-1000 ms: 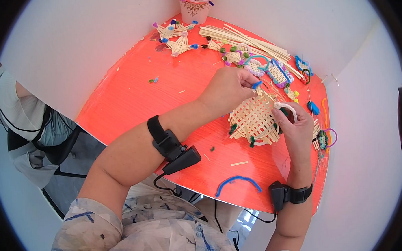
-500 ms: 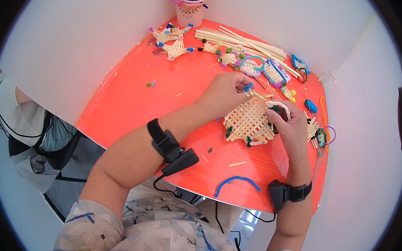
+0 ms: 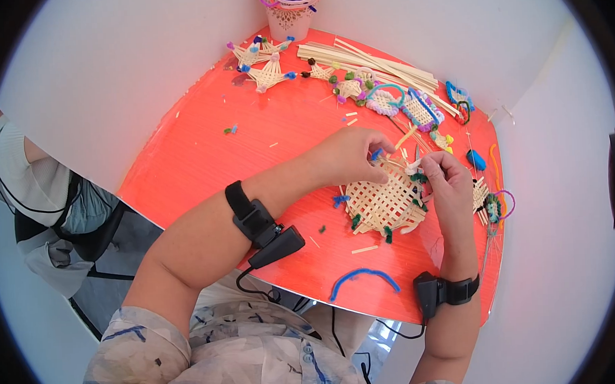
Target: Weaving colorful plastic strips into a star-shaped bamboo frame to create a decoration.
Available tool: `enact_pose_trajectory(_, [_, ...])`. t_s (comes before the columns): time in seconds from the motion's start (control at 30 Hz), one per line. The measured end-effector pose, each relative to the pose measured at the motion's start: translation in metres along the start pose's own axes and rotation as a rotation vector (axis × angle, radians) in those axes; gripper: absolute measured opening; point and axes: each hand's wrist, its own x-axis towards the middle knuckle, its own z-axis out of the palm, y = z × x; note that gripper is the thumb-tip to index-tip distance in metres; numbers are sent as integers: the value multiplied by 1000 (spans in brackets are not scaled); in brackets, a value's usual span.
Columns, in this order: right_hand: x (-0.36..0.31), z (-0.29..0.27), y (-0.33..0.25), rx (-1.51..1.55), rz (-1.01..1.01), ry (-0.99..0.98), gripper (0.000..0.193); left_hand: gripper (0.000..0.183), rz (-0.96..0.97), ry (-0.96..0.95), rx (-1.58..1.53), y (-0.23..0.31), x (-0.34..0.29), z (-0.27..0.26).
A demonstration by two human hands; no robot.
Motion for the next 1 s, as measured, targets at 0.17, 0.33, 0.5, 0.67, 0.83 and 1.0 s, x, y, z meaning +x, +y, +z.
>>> enact_pose_trajectory(0.17, [0, 0, -1, 18, 47, -101, 19, 43, 506, 271, 174, -4, 3, 5])
enact_pose_trajectory(0.33, [-1, 2, -2, 128, -5, -212, 13, 27, 274, -7, 53, 13, -5, -4])
enact_pose_trajectory(0.5, [0, 6, 6, 161, -130, -263, 8, 19, 203, -124, -66, 5, -1, -3])
enact_pose_trajectory(0.67, [0, 2, 1, 53, -225, -273, 6, 14, 117, -179, -174, 3, 0, -2])
enact_pose_trajectory(0.83, [0, 3, -8, -133, -452, -330, 5, 16, 115, -137, -20, 11, -5, -5])
enact_pose_trajectory(1.0, [-8, 8, -13, -196, -437, -328, 8, 18, 131, -68, 81, 17, -8, -2])
